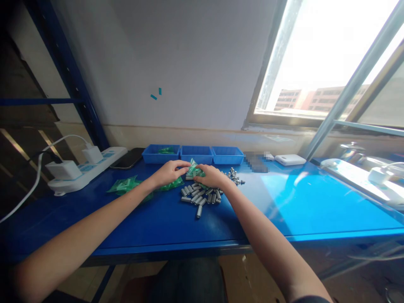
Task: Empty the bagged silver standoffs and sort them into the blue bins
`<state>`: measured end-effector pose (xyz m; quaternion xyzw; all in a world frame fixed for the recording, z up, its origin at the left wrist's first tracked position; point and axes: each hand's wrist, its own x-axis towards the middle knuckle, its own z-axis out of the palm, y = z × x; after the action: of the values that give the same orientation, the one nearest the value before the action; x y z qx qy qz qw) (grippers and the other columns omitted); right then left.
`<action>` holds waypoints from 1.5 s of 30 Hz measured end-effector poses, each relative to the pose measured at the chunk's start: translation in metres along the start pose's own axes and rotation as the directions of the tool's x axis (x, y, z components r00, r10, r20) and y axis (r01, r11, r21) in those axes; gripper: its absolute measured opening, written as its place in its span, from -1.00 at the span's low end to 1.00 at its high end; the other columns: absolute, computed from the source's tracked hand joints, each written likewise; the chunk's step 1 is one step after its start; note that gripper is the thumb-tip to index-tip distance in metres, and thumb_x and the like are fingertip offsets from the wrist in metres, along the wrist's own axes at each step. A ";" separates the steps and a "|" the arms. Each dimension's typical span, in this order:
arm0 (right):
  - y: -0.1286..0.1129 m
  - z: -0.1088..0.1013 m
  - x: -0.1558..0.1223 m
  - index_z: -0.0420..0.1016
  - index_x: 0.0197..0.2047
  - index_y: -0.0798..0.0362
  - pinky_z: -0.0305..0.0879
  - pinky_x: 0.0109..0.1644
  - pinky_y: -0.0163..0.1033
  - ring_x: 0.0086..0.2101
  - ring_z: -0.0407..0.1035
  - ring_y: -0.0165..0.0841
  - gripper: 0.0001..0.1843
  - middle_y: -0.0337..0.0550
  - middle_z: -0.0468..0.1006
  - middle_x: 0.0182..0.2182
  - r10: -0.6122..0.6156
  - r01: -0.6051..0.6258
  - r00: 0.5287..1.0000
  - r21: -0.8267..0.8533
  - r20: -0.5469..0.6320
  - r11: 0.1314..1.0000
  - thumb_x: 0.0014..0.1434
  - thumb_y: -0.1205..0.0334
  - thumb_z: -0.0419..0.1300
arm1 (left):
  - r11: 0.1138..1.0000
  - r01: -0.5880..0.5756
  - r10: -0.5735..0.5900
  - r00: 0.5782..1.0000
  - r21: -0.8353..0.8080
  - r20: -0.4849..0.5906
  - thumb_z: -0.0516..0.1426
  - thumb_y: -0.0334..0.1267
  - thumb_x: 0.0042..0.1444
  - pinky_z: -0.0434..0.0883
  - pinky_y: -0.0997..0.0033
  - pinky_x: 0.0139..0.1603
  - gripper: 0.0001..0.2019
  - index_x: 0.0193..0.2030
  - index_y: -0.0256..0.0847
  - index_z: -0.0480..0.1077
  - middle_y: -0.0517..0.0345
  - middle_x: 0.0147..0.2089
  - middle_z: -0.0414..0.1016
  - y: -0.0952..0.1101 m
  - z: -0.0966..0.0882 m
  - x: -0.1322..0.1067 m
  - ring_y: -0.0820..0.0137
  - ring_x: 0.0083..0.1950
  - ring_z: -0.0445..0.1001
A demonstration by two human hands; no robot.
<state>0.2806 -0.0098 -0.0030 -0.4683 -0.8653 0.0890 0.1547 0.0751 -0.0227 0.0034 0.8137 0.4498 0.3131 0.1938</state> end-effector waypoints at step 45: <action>-0.037 -0.009 -0.007 0.46 -0.18 0.06 0.23 -0.24 -0.30 -0.31 0.37 -0.34 -0.83 -0.14 0.51 -0.34 -0.183 0.218 0.883 0.033 -0.432 0.975 0.20 0.23 0.10 | 0.947 0.034 -0.125 0.955 -0.321 -0.269 0.16 -0.17 0.02 0.32 0.30 0.04 -0.83 -0.30 -0.19 0.46 0.11 -0.16 0.47 0.018 -0.002 -0.005 0.28 -0.04 0.38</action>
<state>0.2584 -0.0359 0.0156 -0.3779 -0.8499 0.0025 0.3672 0.0824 -0.0359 0.0140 0.6999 0.4505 0.4864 0.2658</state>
